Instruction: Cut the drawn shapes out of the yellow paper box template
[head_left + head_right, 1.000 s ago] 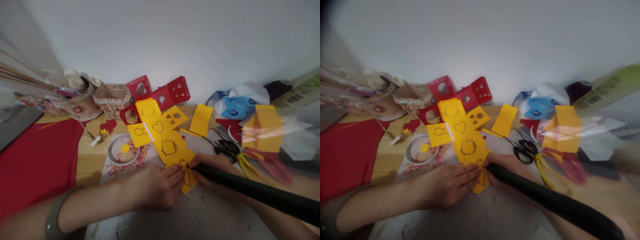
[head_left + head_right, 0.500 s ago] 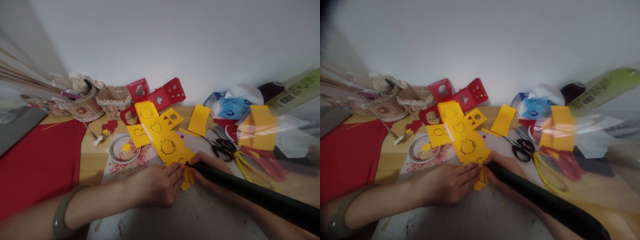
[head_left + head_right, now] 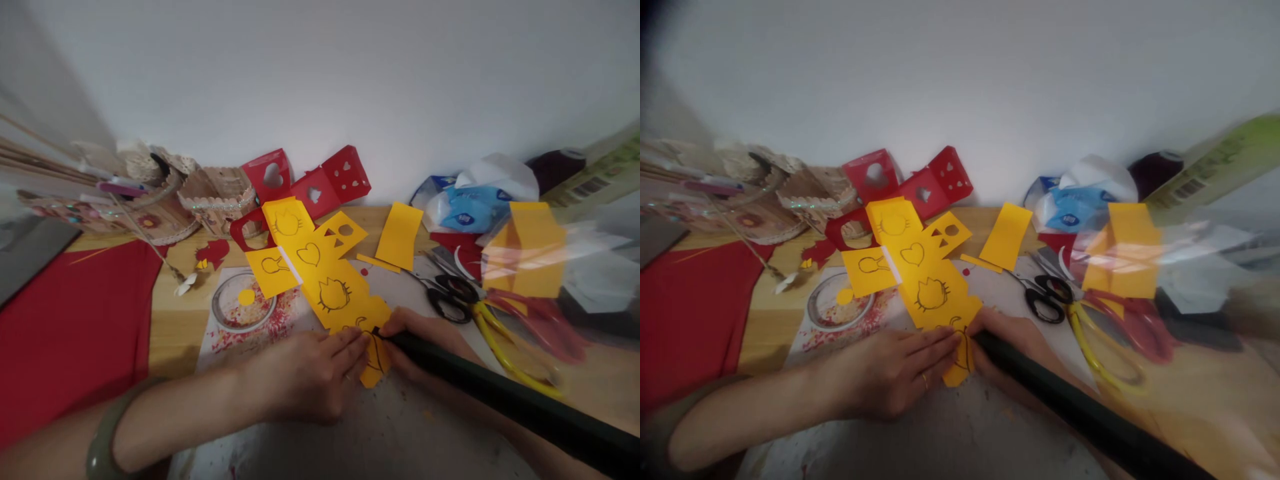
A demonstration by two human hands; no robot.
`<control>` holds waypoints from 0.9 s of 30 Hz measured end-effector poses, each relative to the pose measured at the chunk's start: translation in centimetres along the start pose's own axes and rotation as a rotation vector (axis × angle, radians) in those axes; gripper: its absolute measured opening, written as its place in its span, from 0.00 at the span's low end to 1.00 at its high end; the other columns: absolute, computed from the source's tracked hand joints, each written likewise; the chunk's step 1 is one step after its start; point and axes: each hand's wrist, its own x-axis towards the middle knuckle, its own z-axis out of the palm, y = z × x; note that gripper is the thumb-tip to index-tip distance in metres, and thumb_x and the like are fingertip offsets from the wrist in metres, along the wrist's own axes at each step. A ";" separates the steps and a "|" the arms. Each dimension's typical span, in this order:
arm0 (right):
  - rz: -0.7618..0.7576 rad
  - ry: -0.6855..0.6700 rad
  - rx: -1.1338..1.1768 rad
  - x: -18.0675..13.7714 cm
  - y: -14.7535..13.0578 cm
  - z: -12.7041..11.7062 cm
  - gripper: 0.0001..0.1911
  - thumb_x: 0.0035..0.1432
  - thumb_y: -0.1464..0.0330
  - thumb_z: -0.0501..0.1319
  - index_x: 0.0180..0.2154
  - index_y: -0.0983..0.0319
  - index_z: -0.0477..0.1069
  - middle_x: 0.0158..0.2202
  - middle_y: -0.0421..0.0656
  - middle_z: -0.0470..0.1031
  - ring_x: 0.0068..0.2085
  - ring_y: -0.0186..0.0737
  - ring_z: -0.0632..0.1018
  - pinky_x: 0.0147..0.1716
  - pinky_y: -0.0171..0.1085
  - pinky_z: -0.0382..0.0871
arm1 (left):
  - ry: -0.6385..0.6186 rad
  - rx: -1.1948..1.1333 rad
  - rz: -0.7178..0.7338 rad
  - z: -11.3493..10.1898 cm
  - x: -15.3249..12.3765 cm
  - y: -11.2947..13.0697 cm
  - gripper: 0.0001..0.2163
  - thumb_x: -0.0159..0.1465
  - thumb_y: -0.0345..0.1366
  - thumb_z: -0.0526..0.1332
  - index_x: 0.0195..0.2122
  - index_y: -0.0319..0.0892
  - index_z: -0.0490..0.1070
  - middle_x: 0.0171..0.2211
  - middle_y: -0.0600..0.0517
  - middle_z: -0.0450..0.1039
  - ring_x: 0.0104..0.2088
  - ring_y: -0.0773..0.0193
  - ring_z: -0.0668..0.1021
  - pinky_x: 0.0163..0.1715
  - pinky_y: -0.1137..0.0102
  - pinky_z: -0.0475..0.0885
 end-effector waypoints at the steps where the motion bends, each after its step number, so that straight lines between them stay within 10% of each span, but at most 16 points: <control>1: 0.004 0.001 -0.003 0.0 0.0 0.0 0.05 0.54 0.74 0.54 0.30 0.58 0.64 0.24 0.35 0.74 0.23 0.30 0.74 0.22 0.27 0.67 | -0.004 -0.002 0.000 0.0 0.0 0.0 0.13 0.65 0.26 0.53 0.44 0.30 0.75 0.45 0.42 0.77 0.45 0.58 0.79 0.38 0.69 0.78; 27: -0.095 0.082 -0.353 -0.6 1.3 1.6 0.05 0.49 0.74 0.55 0.26 0.58 0.61 0.16 0.34 0.67 0.15 0.29 0.66 0.15 0.30 0.56 | -0.082 -0.041 -0.020 -0.2 -0.1 -0.1 0.13 0.66 0.26 0.52 0.47 0.30 0.73 0.48 0.41 0.75 0.47 0.57 0.78 0.36 0.70 0.77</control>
